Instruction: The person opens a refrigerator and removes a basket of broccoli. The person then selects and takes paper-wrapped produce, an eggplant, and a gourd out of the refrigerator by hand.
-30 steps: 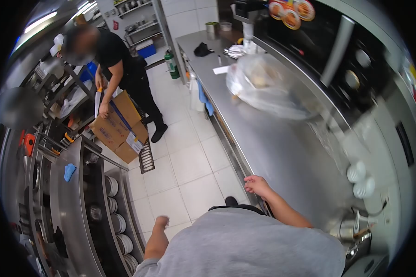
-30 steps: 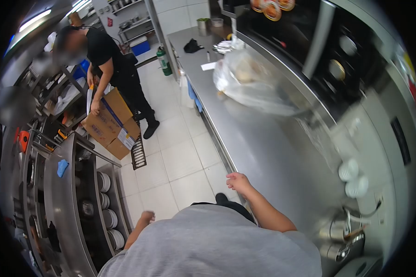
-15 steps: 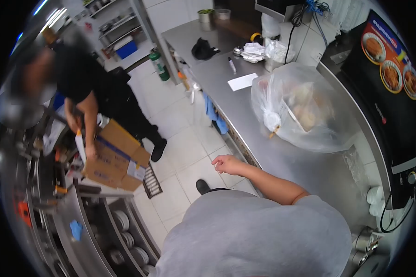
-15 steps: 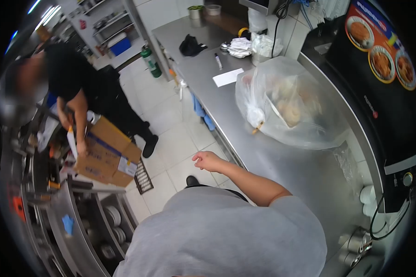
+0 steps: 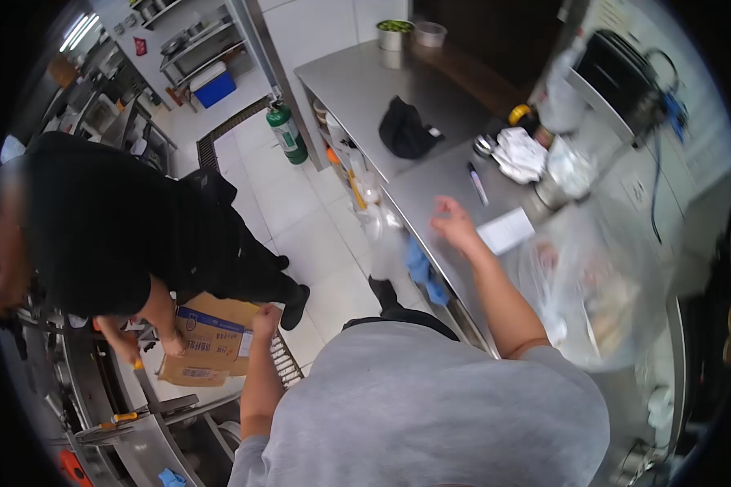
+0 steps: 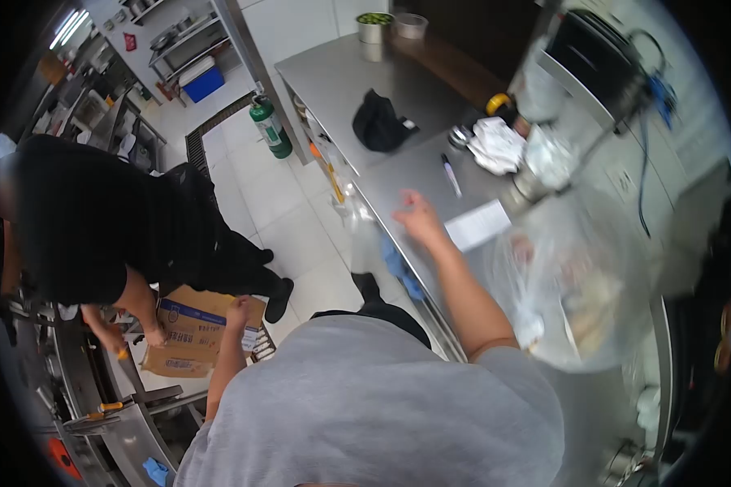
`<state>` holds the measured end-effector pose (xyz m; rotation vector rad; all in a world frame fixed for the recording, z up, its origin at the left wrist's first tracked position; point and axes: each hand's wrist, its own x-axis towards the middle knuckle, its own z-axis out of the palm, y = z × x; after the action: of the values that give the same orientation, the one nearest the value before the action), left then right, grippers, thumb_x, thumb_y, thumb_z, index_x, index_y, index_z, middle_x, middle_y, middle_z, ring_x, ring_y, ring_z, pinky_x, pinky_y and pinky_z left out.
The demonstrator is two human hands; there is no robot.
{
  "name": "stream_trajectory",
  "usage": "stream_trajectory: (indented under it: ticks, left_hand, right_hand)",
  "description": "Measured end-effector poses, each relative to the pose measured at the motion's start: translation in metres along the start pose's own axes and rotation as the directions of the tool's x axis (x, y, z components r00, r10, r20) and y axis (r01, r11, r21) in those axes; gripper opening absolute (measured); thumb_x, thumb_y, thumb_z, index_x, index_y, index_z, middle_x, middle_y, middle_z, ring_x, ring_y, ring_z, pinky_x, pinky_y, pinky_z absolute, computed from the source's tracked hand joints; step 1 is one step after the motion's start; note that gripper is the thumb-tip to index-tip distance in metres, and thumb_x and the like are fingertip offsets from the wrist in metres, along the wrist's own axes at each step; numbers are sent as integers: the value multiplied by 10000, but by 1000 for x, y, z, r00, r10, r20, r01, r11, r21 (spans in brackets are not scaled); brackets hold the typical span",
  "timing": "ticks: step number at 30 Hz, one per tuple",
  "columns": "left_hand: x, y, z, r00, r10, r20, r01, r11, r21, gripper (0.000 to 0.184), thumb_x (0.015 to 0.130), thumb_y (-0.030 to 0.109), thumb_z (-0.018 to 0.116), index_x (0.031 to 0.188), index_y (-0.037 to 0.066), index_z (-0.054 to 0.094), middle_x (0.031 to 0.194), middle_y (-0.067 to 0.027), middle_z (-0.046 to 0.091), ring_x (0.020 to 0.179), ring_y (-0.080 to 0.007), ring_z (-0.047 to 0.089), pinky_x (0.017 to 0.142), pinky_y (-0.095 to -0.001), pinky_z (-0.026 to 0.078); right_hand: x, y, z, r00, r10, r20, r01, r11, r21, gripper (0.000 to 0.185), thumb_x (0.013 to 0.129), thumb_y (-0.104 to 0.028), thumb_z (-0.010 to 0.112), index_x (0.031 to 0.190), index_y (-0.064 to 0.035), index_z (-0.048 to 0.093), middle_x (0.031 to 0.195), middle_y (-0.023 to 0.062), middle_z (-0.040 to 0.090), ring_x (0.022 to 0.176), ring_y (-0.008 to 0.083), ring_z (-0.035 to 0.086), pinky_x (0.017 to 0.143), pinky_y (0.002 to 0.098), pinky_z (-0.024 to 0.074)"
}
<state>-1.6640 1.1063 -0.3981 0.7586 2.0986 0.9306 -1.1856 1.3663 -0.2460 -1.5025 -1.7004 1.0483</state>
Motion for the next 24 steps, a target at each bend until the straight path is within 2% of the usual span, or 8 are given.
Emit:
stream_trajectory:
  ticks: [3,6,11,15,18,19,21,24]
  left_hand:
    - [34,88,41,988,45,148,-15,981,-195,311,776,122,570,1057,-11,577,854,-93,637,752,-151,594,692,-282,471]
    - [60,148,47,954,147,261,-163,986,41,278,798,155,596,1050,38,595,842,-81,642,786,-143,601,729,-273,467]
    - [97,188,13,993,42,112,-27,991,-127,272,819,134,592,1066,20,582,897,-86,641,838,-146,598,766,-270,461]
    - [149,220,-15,996,35,85,-21,987,-159,263,836,89,568,1091,28,578,933,-95,639,864,-130,592,781,-259,460]
    - [195,269,-37,993,91,71,-76,980,-185,260,846,61,549,1102,23,570,949,-102,635,876,-130,591,793,-256,458]
    - [212,288,-41,992,116,47,-105,974,-199,259,849,53,543,1104,19,567,953,-103,634,880,-131,591,797,-255,458]
    - [234,327,-57,993,122,-2,-119,969,-217,264,852,40,534,1112,2,555,999,-107,622,907,-144,586,808,-259,454]
    - [257,354,-77,995,99,-13,-98,948,-302,266,855,32,529,1118,-2,547,1007,-104,616,938,-144,575,824,-260,447]
  right_hand:
    - [116,-38,7,974,-175,-142,143,967,-209,609,669,-140,697,1232,-150,464,1177,142,468,899,252,575,813,340,464]
    - [219,-61,24,985,-128,-118,77,927,-367,761,602,-271,748,1287,-216,421,1326,190,338,1212,346,371,974,386,363]
    - [332,-57,93,990,79,-117,-133,796,-590,447,648,-207,691,1085,-188,601,1208,171,458,1100,374,447,932,416,392]
    - [330,-121,220,876,-386,288,447,875,-187,306,648,30,575,892,-137,651,1080,185,528,1028,344,511,922,383,399]
    - [335,-158,298,379,-722,579,872,488,37,155,693,-55,572,841,-29,608,952,146,545,934,312,505,818,382,436]
    - [343,-170,308,372,-757,536,903,429,-21,71,731,-67,513,749,-34,573,856,133,538,852,321,524,751,381,448]
    - [398,-145,337,793,-368,486,566,741,-362,98,759,-109,521,762,-31,581,833,125,538,790,314,528,751,392,450]
    - [468,-21,356,995,85,43,-6,512,-859,228,818,-170,486,993,-56,577,1050,148,546,974,300,522,841,385,429]
